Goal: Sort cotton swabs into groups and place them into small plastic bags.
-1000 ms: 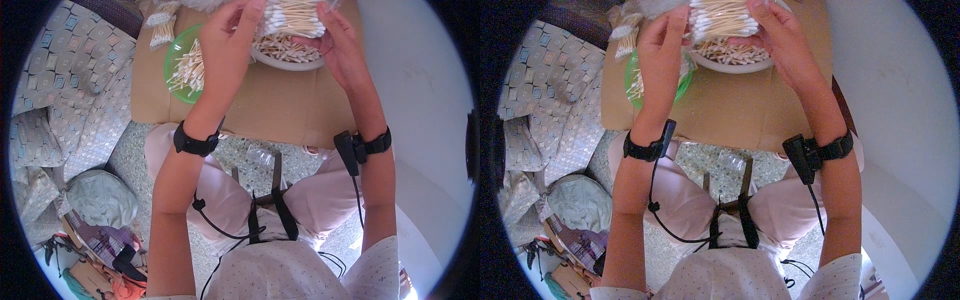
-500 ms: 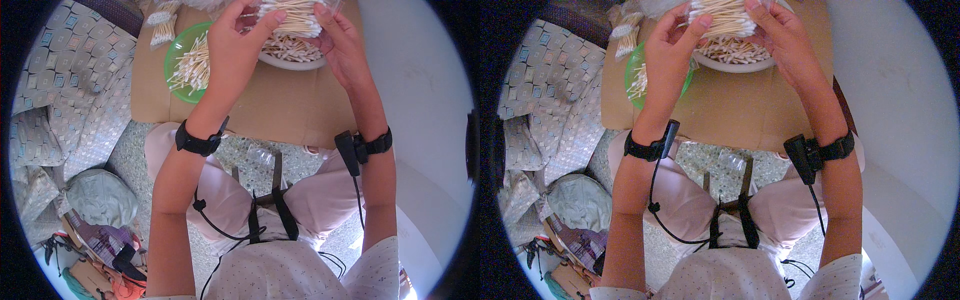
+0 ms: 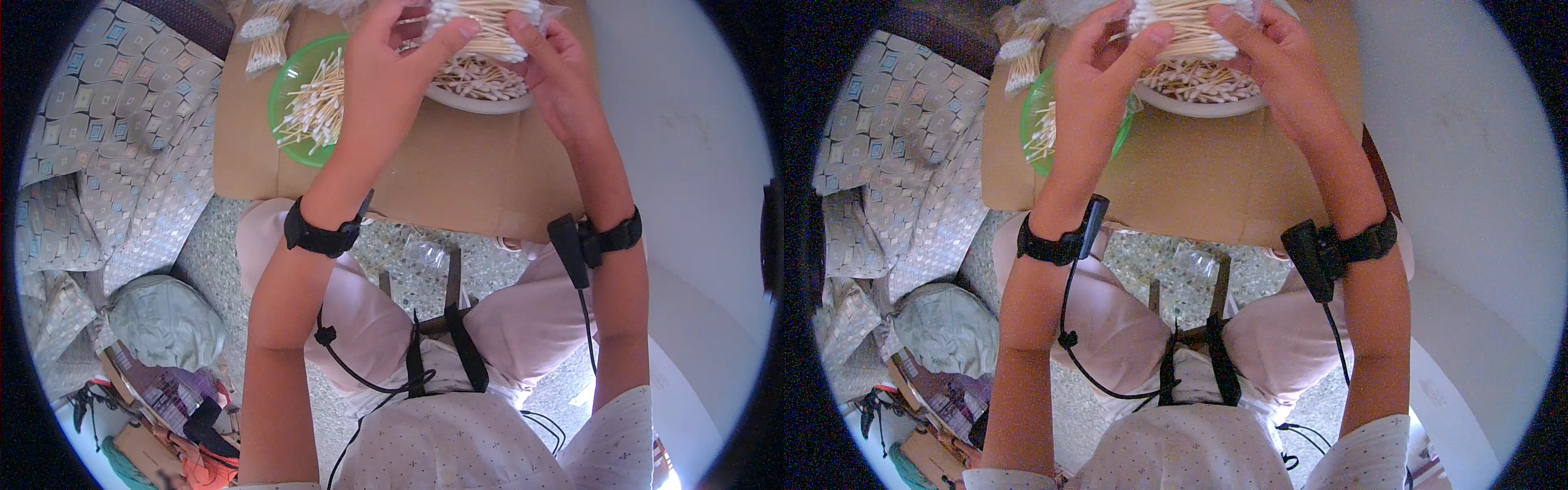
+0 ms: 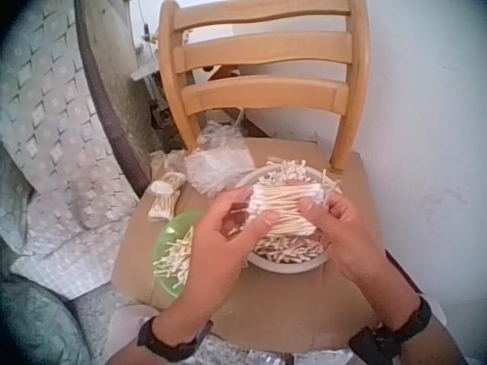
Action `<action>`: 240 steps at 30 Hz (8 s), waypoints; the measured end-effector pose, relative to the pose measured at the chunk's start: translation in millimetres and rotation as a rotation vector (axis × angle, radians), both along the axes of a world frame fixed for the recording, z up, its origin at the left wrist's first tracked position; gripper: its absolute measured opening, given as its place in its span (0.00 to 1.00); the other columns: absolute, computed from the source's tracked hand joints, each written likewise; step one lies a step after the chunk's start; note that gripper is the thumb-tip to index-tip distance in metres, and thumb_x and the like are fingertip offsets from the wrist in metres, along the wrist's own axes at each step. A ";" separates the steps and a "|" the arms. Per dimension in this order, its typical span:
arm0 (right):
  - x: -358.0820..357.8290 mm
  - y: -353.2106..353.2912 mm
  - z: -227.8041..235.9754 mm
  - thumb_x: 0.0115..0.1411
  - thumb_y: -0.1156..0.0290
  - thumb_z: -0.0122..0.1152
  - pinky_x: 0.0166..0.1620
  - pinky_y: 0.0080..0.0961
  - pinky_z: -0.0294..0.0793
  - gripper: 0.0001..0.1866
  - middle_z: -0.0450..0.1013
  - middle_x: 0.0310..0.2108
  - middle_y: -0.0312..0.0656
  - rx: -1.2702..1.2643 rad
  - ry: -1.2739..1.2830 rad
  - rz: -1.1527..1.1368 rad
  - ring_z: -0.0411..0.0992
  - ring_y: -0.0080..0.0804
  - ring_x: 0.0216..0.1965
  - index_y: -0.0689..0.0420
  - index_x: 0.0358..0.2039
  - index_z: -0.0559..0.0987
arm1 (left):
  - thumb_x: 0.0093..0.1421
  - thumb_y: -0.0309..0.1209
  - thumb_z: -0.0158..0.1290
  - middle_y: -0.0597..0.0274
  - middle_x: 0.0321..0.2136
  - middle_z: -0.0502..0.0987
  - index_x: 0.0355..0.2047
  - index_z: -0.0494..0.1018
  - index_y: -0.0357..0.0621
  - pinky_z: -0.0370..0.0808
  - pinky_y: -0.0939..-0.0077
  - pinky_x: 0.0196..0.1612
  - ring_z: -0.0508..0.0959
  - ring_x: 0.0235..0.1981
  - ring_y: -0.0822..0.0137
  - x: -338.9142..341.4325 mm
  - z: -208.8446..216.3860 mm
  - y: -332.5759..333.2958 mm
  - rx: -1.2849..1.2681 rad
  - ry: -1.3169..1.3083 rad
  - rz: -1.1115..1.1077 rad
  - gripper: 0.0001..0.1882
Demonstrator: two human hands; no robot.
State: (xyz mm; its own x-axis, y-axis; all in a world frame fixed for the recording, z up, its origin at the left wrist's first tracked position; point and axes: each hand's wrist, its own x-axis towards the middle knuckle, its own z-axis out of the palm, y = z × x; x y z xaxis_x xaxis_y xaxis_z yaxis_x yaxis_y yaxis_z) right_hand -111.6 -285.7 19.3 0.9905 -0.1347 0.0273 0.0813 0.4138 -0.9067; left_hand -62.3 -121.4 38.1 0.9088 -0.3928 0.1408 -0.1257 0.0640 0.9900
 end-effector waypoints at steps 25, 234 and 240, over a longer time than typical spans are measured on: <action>-10.4 12.7 30.8 0.59 0.68 0.58 0.53 0.27 0.68 0.32 0.64 0.54 0.46 -0.321 -0.105 0.130 0.66 0.32 0.53 0.61 0.60 0.56 | 0.60 0.27 0.52 0.59 0.46 0.69 0.55 0.61 0.34 0.68 0.78 0.50 0.71 0.46 0.71 0.9 -3.7 -5.9 -0.283 -0.019 -0.151 0.24; 7.4 -0.3 2.9 0.59 0.66 0.59 0.30 0.11 0.67 0.12 0.77 0.33 0.31 -0.380 -0.064 -0.210 0.64 0.12 0.24 0.57 0.41 0.80 | 0.55 0.33 0.58 0.65 0.24 0.74 0.26 0.75 0.35 0.67 0.82 0.30 0.71 0.25 0.76 19.8 7.2 20.0 0.335 -0.352 -0.211 0.11; 8.3 -1.5 2.8 0.59 0.66 0.58 0.32 0.11 0.68 0.12 0.78 0.35 0.33 -0.375 -0.062 -0.187 0.65 0.12 0.26 0.58 0.41 0.80 | 0.55 0.34 0.58 0.65 0.23 0.74 0.26 0.75 0.35 0.67 0.81 0.29 0.71 0.24 0.76 18.2 8.1 19.3 0.325 -0.344 -0.206 0.11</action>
State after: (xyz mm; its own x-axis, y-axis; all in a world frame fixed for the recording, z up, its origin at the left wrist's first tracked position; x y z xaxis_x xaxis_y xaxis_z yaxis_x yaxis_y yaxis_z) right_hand -103.3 -287.3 22.1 0.9449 -0.2813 0.1675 0.1828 0.0291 -0.9827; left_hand -44.0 -102.1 46.2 0.7306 -0.6317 0.2593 -0.4651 -0.1823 0.8663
